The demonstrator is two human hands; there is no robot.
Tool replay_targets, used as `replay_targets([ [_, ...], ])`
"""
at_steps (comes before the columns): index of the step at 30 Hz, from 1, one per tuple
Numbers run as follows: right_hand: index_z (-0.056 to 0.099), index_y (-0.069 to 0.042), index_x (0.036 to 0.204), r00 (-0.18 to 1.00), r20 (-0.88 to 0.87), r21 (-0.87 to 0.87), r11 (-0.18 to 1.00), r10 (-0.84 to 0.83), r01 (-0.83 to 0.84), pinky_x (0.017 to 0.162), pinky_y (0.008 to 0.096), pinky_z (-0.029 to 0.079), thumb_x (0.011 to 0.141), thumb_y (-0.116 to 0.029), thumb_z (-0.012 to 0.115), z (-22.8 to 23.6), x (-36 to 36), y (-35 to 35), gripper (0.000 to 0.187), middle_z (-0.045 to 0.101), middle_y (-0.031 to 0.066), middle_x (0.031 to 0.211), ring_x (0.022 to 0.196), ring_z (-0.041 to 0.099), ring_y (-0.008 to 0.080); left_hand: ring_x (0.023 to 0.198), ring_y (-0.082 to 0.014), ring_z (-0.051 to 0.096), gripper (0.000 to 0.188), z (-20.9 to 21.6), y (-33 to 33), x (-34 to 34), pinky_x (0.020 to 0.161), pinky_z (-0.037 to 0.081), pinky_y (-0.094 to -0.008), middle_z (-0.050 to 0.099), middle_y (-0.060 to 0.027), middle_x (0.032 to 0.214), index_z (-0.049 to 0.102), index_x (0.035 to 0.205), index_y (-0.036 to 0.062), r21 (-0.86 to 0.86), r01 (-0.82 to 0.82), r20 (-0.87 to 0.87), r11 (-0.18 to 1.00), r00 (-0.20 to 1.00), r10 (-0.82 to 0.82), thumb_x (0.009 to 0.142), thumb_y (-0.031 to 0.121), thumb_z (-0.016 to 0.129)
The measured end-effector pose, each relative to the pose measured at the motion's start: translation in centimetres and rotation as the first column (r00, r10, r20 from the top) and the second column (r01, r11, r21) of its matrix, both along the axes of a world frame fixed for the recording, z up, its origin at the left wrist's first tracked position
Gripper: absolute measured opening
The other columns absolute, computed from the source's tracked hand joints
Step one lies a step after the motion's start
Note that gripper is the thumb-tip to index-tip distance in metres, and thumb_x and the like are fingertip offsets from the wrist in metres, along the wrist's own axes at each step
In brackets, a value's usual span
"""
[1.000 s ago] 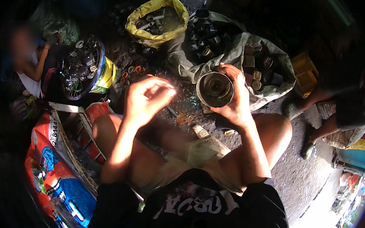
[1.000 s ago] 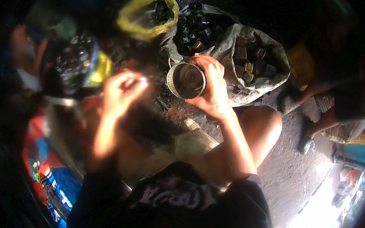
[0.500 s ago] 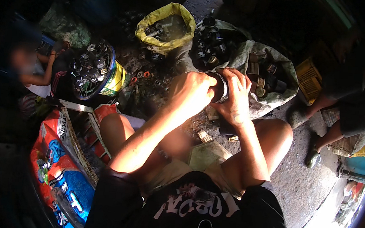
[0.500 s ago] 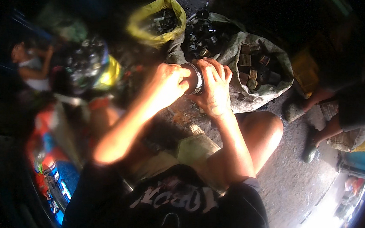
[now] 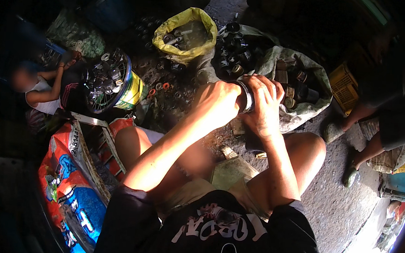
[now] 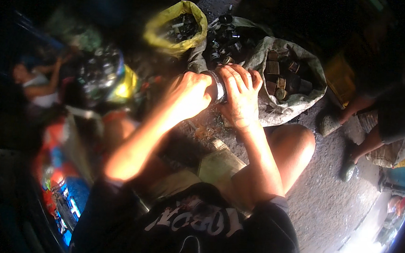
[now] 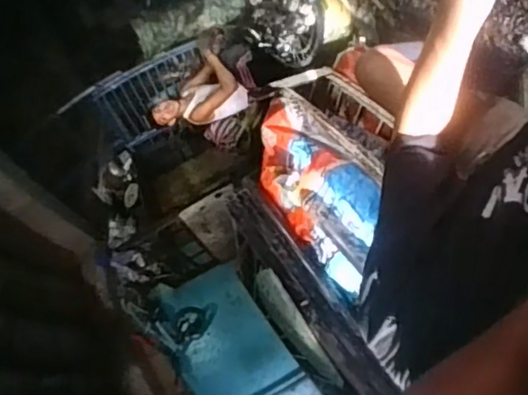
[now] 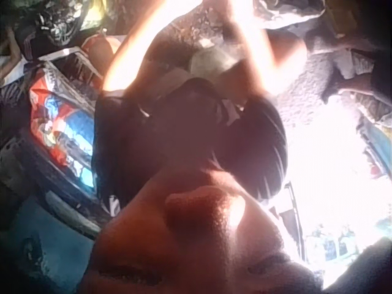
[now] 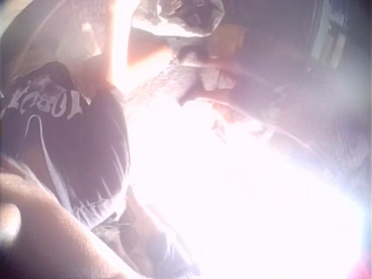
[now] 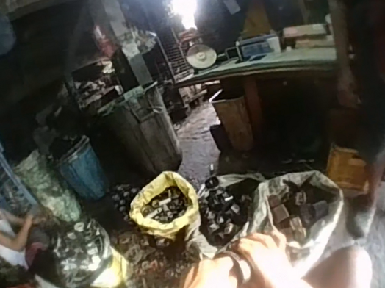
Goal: The person sits on the floor and uses a metal rod to pry apart cylindrical mechanical parts. They repeatedly pick up parts, separate them, and place the components into nearby sacks. The person also briefly handles a large metal sheet and adjusts items on a rack.
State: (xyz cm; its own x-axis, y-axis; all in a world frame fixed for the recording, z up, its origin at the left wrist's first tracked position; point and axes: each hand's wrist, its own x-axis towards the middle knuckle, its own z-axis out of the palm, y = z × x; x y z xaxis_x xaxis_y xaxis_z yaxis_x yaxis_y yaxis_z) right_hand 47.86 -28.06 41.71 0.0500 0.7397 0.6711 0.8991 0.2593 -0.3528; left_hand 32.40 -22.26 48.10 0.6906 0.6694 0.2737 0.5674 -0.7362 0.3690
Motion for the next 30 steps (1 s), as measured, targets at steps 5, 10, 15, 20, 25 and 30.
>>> replay_targets([
  [5,0.054,-0.012,0.126,1.0,0.019,0.013,1.0,-0.018,0.018,0.107,0.0516,0.026,0.041,-0.02,0.085,0.0,0.2,-0.1,0.09,0.057,0.0019,0.126,0.125,0.049,0.0211,0.078,-0.0401,0.065,0.021,1.1,0.5,0.8,0.068,0.053,-0.0463,0.064,-0.0251,0.081,0.062,0.085,-0.0029,-0.227,-0.056,-0.179,0.972,0.984,0.016,0.072,0.013,0.066],
  [10,0.055,-0.012,0.125,0.999,0.007,0.027,0.999,-0.033,0.032,0.107,0.0506,0.027,0.041,-0.018,0.084,-0.3,0.1,0.1,0.089,0.057,0.0016,0.126,0.124,0.049,0.0212,0.076,-0.0419,0.065,0.015,-0.8,1.1,1.1,0.067,0.053,-0.0459,0.063,-0.0264,0.076,0.061,0.077,-0.0063,-0.187,-0.055,-0.053,0.981,0.998,0.046,0.069,0.006,0.064],
  [15,0.055,-0.012,0.126,0.997,0.029,0.038,0.997,-0.069,0.068,0.107,0.0502,0.027,0.045,-0.015,0.082,0.2,-0.1,0.1,0.085,0.058,0.0017,0.126,0.125,0.049,0.021,0.065,-0.0431,0.063,0.009,-2.2,1.3,2.0,0.059,0.052,-0.0451,0.059,-0.0263,0.068,0.058,0.071,-0.0061,-0.115,-0.097,0.109,0.989,0.988,0.11,0.068,0.002,0.06],
  [20,0.056,-0.013,0.126,0.993,0.06,0.046,0.994,-0.102,0.099,0.107,0.0497,0.027,0.051,-0.013,0.079,0.1,0.2,0.2,0.079,0.058,0.0014,0.127,0.125,0.05,0.0198,0.062,-0.0422,0.062,0.003,-1.9,1.0,2.6,0.055,0.049,-0.0444,0.059,-0.0261,0.067,0.058,0.068,-0.002,-0.097,-0.149,0.142,0.984,0.977,0.162,0.068,0.001,0.057],
  [25,0.056,-0.013,0.124,0.988,0.078,0.071,0.99,-0.131,0.126,0.108,0.0492,0.027,0.055,-0.011,0.075,0.4,0.0,0.3,0.072,0.058,0.0006,0.126,0.124,0.05,0.018,0.062,-0.0407,0.063,0.005,-2.0,1.4,2.6,0.056,0.05,-0.0447,0.06,-0.0247,0.067,0.06,0.07,-0.0002,-0.072,-0.167,0.12,0.983,0.977,0.175,0.07,0.003,0.056],
  [30,0.057,-0.014,0.124,0.985,0.083,0.071,0.987,-0.15,0.144,0.108,0.0486,0.027,0.057,-0.01,0.073,0.0,0.2,0.2,0.068,0.059,0.0,0.125,0.124,0.051,0.017,0.067,-0.0384,0.067,0.01,-0.9,0.8,3.0,0.062,0.054,-0.0453,0.065,-0.0225,0.072,0.067,0.076,0.0011,-0.108,-0.184,0.029,0.977,0.982,0.188,0.074,0.007,0.059],
])
